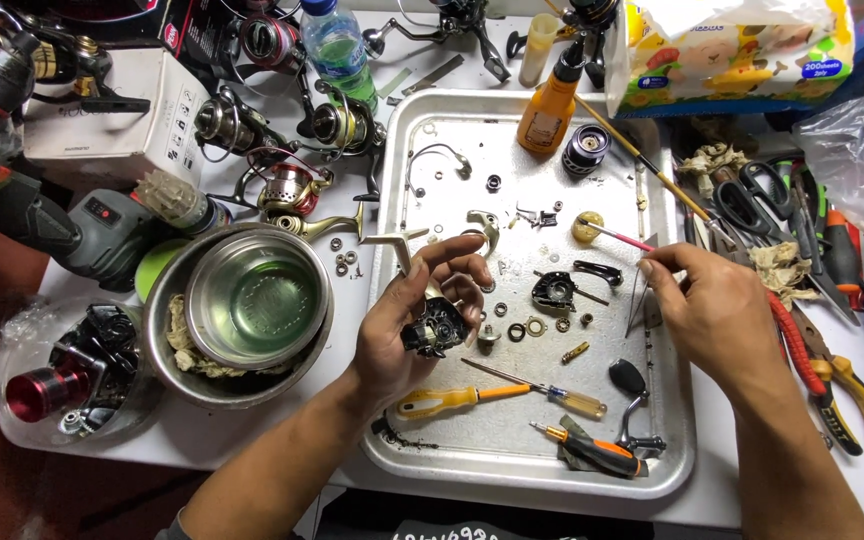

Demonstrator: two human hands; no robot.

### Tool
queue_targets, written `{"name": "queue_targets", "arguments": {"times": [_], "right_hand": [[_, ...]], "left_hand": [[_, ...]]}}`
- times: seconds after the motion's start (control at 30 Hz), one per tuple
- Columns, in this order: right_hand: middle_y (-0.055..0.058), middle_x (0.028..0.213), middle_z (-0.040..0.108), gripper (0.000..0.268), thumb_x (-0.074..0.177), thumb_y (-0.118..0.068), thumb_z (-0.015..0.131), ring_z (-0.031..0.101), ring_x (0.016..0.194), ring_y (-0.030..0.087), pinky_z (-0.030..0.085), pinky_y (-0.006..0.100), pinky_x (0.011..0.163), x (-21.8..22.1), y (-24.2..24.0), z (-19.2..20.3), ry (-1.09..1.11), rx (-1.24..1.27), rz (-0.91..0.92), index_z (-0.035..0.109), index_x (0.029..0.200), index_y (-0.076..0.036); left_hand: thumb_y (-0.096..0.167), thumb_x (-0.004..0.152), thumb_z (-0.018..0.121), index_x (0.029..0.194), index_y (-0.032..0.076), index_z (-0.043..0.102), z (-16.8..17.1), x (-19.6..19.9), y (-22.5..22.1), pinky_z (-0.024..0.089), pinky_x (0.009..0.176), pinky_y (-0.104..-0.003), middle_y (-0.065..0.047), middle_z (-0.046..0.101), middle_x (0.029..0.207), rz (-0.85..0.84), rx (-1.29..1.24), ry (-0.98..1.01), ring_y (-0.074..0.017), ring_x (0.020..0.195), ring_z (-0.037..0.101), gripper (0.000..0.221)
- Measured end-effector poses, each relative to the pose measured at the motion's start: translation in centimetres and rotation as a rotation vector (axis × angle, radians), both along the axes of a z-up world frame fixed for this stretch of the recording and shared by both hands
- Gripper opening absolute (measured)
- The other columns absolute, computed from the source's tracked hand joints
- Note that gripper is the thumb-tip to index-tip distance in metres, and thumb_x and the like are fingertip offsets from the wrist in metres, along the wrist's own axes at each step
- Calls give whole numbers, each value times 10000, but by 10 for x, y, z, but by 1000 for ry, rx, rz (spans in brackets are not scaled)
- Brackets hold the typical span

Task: Assembling the internal mechanism of a fishing reel by placing gears, bearings, and other small components into the housing.

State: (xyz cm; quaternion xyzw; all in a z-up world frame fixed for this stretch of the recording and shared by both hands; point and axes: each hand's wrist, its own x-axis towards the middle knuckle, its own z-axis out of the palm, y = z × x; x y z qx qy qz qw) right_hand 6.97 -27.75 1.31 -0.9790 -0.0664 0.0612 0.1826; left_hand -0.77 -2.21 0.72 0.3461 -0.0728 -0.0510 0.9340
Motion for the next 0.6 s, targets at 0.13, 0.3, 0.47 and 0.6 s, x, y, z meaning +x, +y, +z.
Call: {"name": "queue_targets", "arguments": {"times": [0.13, 0.3, 0.47, 0.6], "right_hand": [[86, 966, 658, 266, 890, -272, 576, 611, 779, 223, 500, 395, 709, 0, -4, -6, -38, -18, 49, 654, 1052, -76], [37, 804, 661, 262, 901, -323, 571, 583, 644, 167, 513, 327, 595, 7, -12, -20, -95, -167, 83, 669, 1090, -171], [40, 762, 657, 230, 955, -304, 551, 573, 585, 200, 445, 347, 499, -2, -10, -17, -310, -138, 125, 700, 1025, -143], [67, 706, 553, 275, 1007, -181, 535, 498, 574, 221, 386, 370, 499, -13, 0, -6, -509, 17, 242, 683, 861, 0]], "left_hand": [[308, 946, 395, 1240, -44, 450, 1, 0, 0, 453, 668, -263, -162, 530, 1006, -8, -19, 12, -179, 790, 485, 462], [478, 929, 357, 1233, -37, 468, 1, 0, 0, 430, 585, -246, -130, 529, 987, -38, 21, 13, -160, 706, 502, 607], [544, 903, 339, 1220, -39, 509, 0, 0, 2, 428, 599, -252, -114, 557, 960, -98, 6, 33, -140, 690, 501, 685], [626, 883, 271, 1249, -26, 499, -6, -1, 5, 448, 669, -247, -113, 588, 946, -283, -46, -9, -132, 736, 524, 782]]}}
